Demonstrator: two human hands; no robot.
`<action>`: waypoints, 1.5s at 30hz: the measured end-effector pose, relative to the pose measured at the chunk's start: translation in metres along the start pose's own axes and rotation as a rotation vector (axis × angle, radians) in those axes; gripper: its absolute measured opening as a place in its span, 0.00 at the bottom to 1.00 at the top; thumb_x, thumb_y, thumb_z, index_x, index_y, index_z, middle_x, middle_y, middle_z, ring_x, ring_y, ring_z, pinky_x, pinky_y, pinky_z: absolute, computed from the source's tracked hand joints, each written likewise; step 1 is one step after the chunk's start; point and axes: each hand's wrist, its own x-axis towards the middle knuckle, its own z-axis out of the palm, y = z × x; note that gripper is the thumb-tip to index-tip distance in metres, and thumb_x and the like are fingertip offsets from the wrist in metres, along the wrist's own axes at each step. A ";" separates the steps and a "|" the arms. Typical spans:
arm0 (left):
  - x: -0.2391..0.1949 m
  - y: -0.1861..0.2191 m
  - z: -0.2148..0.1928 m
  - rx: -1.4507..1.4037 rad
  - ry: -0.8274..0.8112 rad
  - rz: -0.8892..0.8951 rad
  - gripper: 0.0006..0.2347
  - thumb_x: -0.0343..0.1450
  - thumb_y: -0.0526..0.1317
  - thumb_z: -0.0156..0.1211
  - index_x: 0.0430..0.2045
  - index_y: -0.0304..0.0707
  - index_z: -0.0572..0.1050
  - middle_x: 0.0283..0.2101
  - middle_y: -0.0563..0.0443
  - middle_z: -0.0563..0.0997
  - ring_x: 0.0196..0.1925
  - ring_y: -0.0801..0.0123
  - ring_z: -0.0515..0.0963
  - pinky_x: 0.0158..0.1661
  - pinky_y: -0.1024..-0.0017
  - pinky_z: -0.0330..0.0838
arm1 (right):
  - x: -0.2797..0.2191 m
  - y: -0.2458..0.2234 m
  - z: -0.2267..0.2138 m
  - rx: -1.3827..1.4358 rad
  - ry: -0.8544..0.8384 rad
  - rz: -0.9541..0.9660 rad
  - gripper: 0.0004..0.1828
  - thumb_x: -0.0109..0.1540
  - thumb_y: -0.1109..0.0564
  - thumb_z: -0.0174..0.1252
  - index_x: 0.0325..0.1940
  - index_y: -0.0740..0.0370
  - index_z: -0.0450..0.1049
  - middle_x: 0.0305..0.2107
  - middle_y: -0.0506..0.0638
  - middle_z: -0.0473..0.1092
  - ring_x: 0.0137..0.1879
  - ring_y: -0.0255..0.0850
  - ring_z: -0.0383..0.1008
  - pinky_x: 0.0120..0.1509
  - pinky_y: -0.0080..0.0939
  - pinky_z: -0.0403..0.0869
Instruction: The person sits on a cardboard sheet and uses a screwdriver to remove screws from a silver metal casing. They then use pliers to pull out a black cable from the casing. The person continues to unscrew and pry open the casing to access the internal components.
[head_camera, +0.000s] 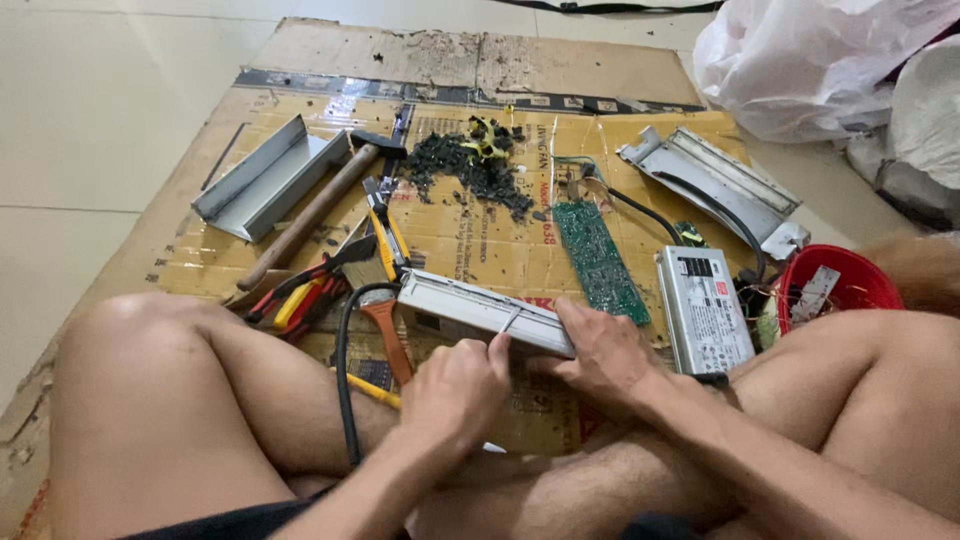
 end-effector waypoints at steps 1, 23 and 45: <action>-0.004 0.002 0.005 -0.002 -0.003 -0.001 0.27 0.77 0.58 0.35 0.42 0.36 0.79 0.47 0.30 0.80 0.52 0.34 0.78 0.50 0.43 0.69 | -0.001 0.007 0.010 -0.001 -0.004 0.000 0.35 0.53 0.28 0.68 0.50 0.48 0.63 0.40 0.49 0.74 0.40 0.56 0.79 0.39 0.63 0.76; 0.018 0.007 -0.016 -0.540 -0.202 -0.146 0.17 0.71 0.48 0.48 0.28 0.32 0.78 0.16 0.44 0.75 0.14 0.60 0.74 0.21 0.64 0.67 | -0.026 -0.014 -0.078 0.303 -0.284 0.313 0.27 0.53 0.47 0.71 0.51 0.60 0.76 0.42 0.62 0.80 0.52 0.57 0.81 0.57 0.53 0.79; -0.012 0.001 -0.062 -0.231 0.044 0.083 0.19 0.71 0.53 0.49 0.39 0.39 0.81 0.44 0.32 0.83 0.56 0.37 0.78 0.55 0.43 0.70 | 0.035 -0.078 -0.043 -0.086 -0.245 0.044 0.44 0.53 0.32 0.66 0.67 0.46 0.57 0.57 0.51 0.69 0.65 0.51 0.69 0.67 0.57 0.70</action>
